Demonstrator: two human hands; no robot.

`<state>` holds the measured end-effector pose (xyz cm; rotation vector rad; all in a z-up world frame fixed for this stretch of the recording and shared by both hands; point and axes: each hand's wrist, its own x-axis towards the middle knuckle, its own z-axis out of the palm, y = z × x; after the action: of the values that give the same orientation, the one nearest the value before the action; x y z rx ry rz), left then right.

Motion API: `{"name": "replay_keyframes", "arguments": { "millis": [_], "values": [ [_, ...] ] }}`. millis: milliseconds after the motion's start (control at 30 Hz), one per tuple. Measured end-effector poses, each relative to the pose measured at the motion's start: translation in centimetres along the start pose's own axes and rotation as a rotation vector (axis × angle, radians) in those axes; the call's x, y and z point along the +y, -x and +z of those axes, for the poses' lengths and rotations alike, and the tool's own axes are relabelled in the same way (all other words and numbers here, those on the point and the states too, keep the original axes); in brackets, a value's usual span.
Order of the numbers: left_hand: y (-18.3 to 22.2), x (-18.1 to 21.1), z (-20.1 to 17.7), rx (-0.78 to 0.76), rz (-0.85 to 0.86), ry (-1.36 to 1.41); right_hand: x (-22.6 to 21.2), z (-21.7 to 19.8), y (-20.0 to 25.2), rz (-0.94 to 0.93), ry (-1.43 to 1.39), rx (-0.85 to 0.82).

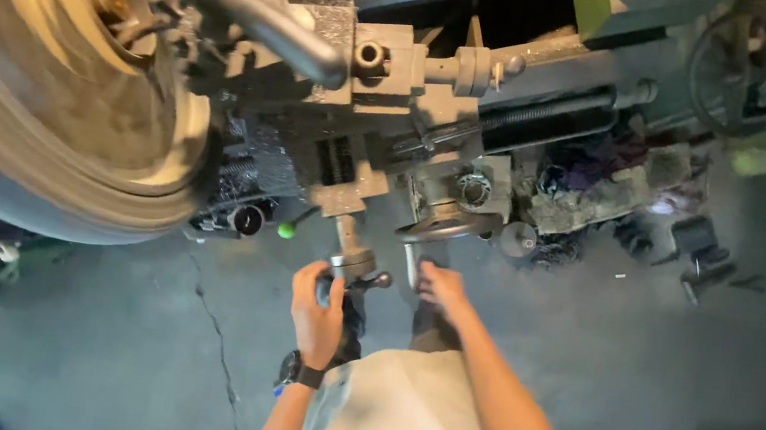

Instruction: Machining a motorcycle wheel hub using a lathe and measuring dimensions with calipers.

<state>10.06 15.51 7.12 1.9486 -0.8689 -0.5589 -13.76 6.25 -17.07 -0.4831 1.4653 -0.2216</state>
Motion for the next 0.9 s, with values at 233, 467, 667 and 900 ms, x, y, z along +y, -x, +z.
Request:
{"name": "replay_keyframes", "arguments": {
  "millis": [233, 467, 667, 900],
  "values": [
    [-0.2, 2.1, 6.6, -0.044, -0.035, -0.442, -7.3, -5.3, 4.9, -0.151, 0.13, -0.208],
    [-0.3, 0.0, 9.3, -0.057, -0.197, -0.594, -2.6, -8.7, -5.8, -0.382, 0.342, 0.321],
    [-0.4, 0.4, 9.4, -0.024, -0.115, -0.658, -4.3, -1.0, 2.4, -0.135, 0.378, -0.035],
    [-1.1, 1.1, 9.1, -0.094, -0.242, -0.603, 8.0, -6.0, -16.0, -0.583, 0.12, 0.249]
  ]
}}
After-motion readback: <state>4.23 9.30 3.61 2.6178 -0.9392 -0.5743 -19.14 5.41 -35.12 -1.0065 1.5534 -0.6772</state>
